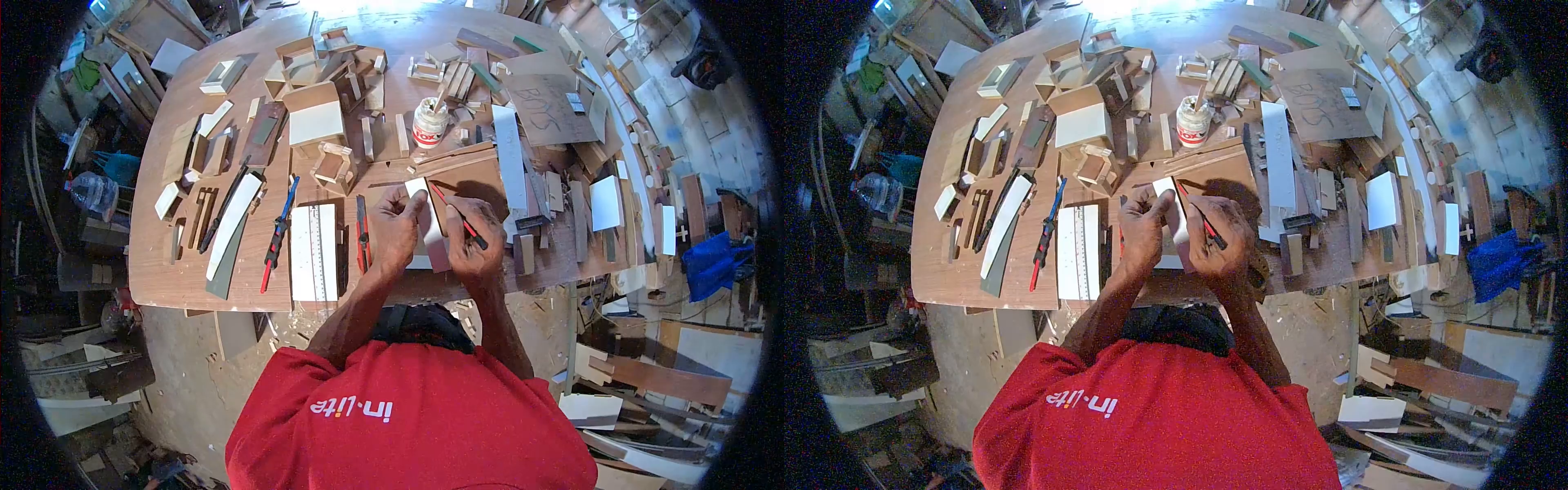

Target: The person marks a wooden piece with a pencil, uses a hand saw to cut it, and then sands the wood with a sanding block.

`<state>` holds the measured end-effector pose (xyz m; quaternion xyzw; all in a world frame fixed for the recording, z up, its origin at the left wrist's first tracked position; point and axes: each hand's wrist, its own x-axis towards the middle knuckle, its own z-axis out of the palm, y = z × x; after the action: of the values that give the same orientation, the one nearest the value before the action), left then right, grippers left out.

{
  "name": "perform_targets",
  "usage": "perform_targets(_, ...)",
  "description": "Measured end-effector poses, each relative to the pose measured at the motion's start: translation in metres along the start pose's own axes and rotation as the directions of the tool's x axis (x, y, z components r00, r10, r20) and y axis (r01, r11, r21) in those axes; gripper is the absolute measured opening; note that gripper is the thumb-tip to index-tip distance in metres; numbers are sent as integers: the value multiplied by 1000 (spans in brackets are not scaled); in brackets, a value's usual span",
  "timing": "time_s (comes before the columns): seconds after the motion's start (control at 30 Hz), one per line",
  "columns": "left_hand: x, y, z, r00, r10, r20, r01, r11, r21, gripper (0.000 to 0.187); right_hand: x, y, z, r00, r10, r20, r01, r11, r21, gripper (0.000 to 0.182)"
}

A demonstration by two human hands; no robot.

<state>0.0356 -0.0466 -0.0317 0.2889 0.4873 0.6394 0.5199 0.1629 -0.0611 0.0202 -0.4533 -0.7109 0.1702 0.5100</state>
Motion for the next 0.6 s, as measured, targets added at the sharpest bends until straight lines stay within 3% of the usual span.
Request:
perform_targets(0.37,0,-11,-3,1000,15,11,-15,1000,10,11,-3,7,3,997,-81,18,81,996,-33,18)
perform_targets(0.43,0,-8,-3,1000,19,23,-19,1000,10,10,-4,5,0,989,-134,62,140,984,-106,15)
perform_targets(0.6,8,-13,-6,997,-19,-71,18,1000,-13,9,-19,1,-8,976,-169,136,192,965,-180,9)
